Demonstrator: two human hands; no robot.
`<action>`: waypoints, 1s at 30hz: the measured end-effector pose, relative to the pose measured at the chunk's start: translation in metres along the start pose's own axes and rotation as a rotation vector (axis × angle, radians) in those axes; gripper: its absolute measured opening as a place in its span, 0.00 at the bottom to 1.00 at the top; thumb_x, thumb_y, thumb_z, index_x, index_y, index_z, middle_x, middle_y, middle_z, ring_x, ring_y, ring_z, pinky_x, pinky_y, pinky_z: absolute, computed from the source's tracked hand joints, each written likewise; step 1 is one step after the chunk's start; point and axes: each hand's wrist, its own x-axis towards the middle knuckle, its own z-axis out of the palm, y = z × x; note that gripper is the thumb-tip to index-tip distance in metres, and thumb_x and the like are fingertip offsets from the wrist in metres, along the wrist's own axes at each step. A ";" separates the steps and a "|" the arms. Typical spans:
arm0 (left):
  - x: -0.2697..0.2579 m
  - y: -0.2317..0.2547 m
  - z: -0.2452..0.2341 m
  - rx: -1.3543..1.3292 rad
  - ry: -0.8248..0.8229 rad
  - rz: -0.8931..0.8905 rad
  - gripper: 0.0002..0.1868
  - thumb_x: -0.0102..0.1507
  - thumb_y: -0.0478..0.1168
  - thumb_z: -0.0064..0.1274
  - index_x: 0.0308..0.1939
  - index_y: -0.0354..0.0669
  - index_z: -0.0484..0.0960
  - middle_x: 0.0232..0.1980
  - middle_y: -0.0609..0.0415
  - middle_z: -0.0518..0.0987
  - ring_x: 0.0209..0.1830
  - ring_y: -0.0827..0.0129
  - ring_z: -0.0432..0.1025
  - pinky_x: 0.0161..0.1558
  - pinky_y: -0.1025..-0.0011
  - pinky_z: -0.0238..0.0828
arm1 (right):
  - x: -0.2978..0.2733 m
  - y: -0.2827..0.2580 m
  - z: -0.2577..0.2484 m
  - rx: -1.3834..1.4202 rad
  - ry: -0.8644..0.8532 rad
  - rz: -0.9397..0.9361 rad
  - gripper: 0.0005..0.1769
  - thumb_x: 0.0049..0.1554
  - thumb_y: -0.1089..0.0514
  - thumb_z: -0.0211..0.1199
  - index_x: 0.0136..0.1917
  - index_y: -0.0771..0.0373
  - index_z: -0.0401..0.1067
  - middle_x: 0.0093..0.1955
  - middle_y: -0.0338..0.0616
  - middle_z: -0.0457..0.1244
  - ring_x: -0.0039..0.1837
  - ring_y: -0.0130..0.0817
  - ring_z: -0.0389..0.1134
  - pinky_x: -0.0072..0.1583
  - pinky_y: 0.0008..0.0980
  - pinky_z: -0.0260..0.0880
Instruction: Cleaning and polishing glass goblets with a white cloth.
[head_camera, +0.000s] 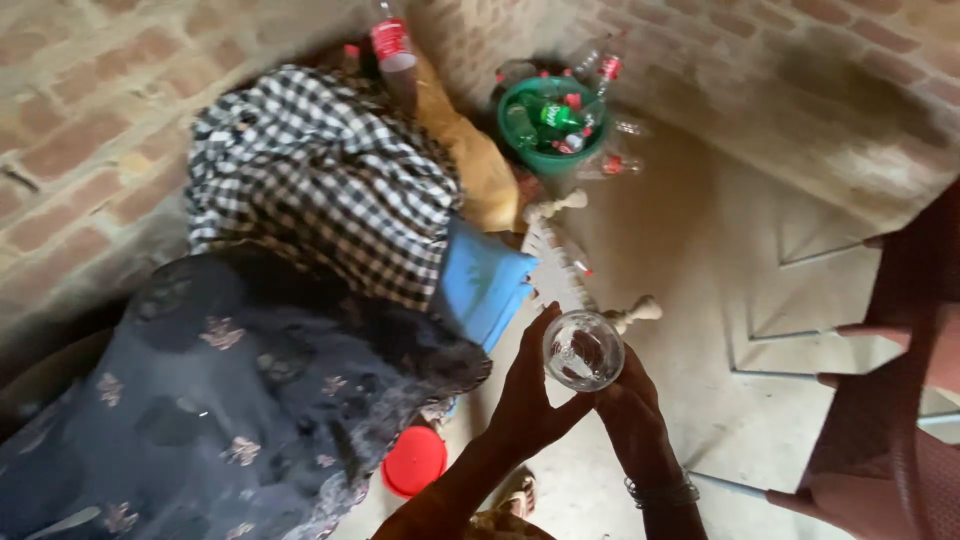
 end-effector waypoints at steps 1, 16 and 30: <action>0.003 0.002 0.010 -0.004 -0.009 0.001 0.52 0.58 0.43 0.70 0.78 0.32 0.53 0.72 0.38 0.67 0.73 0.51 0.66 0.71 0.59 0.67 | -0.003 -0.001 -0.014 0.000 0.009 -0.004 0.41 0.55 0.53 0.61 0.77 0.69 0.54 0.75 0.53 0.58 0.76 0.42 0.58 0.74 0.43 0.56; 0.049 0.026 0.115 -0.061 -0.306 -0.067 0.52 0.50 0.42 0.73 0.74 0.38 0.62 0.69 0.43 0.74 0.68 0.56 0.72 0.67 0.60 0.69 | -0.054 -0.051 -0.104 -0.013 0.390 -0.098 0.45 0.49 0.53 0.63 0.77 0.64 0.57 0.74 0.50 0.60 0.75 0.43 0.59 0.74 0.50 0.55; 0.113 0.003 0.194 -0.276 -0.525 0.055 0.52 0.54 0.40 0.73 0.78 0.39 0.60 0.73 0.44 0.66 0.73 0.54 0.66 0.68 0.59 0.72 | -0.038 -0.093 -0.157 -0.050 0.571 -0.242 0.45 0.49 0.53 0.65 0.77 0.66 0.56 0.73 0.49 0.59 0.74 0.43 0.58 0.73 0.49 0.55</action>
